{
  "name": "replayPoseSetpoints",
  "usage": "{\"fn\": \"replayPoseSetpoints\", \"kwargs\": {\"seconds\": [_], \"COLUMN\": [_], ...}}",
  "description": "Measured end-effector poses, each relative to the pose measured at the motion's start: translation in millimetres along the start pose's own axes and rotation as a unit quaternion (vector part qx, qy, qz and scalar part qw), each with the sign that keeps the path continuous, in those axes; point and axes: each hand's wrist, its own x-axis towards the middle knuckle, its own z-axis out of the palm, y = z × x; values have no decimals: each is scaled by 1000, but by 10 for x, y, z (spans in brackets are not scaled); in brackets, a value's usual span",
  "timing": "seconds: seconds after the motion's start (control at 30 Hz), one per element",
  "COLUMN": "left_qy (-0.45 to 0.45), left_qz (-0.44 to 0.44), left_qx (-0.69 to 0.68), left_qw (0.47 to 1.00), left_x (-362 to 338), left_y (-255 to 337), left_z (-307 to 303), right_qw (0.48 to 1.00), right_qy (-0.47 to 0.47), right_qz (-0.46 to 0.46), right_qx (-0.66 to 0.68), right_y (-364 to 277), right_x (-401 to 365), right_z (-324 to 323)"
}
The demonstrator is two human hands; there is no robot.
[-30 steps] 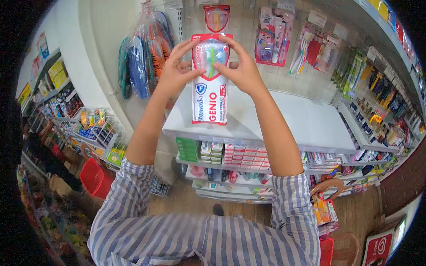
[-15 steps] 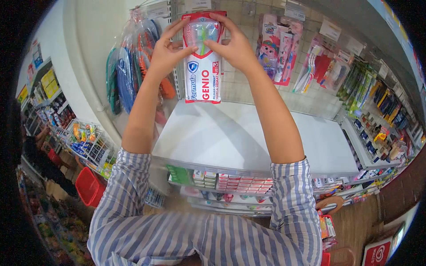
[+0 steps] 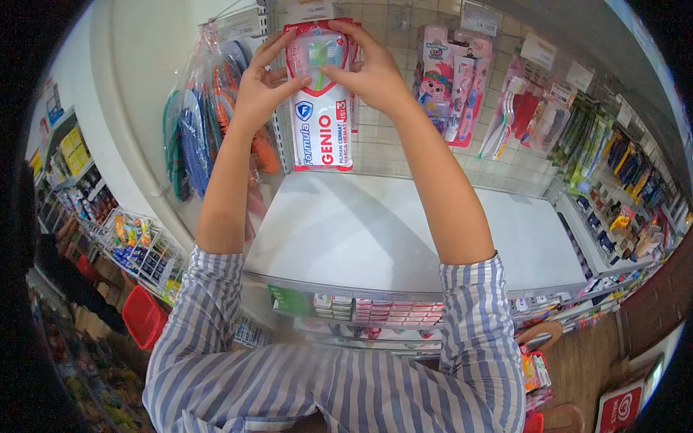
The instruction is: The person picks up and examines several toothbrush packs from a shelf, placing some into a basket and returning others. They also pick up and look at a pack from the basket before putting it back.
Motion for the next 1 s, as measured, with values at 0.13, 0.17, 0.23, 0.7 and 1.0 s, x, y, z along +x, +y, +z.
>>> {"fn": "replayPoseSetpoints", "kwargs": {"seconds": [0.13, 0.17, 0.23, 0.7, 1.0], "left_qy": [-6, -13, -20, -1, -7], "left_qz": [-1, -7, -14, 4, 51], "left_qx": [4, 10, 15, 62, 96], "left_qw": [1000, 1000, 1000, 998, 994], "left_x": [35, 39, 58, 116, 56], "left_y": [-113, -138, -245, -714, -747], "left_z": [-7, -4, -7, 101, 129], "right_qw": [1000, 1000, 998, 996, 992], "right_qy": [-10, -10, -6, 39, 44], "right_qz": [12, 13, 57, 27, 39], "right_qx": [15, 14, -10, -72, -108], "right_y": [96, 130, 169, 693, 631], "right_x": [20, 9, -2, -114, -263], "right_z": [14, 3, -1, 114, 216]}}
